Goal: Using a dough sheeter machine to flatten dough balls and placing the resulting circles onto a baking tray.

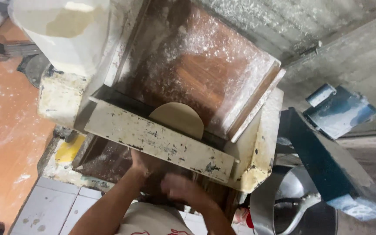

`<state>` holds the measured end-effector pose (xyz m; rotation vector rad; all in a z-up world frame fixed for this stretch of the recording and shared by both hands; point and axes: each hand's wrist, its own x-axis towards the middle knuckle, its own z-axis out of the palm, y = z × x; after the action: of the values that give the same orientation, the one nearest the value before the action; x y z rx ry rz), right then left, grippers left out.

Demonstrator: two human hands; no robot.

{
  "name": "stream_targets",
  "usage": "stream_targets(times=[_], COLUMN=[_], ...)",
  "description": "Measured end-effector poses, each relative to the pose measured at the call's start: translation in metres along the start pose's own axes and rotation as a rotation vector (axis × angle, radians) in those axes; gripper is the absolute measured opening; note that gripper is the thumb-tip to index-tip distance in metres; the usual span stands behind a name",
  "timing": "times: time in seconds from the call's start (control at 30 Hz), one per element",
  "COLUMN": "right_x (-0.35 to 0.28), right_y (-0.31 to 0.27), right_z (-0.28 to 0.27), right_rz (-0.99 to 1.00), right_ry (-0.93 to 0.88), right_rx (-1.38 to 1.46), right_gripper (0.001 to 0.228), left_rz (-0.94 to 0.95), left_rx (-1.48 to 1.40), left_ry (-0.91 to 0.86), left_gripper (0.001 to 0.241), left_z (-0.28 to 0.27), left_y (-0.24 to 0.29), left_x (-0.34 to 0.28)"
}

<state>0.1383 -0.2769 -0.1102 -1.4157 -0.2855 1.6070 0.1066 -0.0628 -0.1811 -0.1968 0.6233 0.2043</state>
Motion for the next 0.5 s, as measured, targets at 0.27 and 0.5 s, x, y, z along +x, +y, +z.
stream_targets(times=[0.27, 0.5], right_x=[0.091, 0.061], right_y=[0.061, 0.068], right_z=[-0.053, -0.014], right_rz=[-0.757, -0.606], right_ry=[0.159, -0.11], right_rx=[0.977, 0.775], right_gripper=[0.067, 0.071], left_rz=[0.039, -0.004], left_rx=[0.28, 0.441], left_ry=[-0.077, -0.102], left_gripper=[0.083, 0.085], left_z=[0.042, -0.03], left_y=[0.008, 0.038], left_x=[-0.077, -0.122])
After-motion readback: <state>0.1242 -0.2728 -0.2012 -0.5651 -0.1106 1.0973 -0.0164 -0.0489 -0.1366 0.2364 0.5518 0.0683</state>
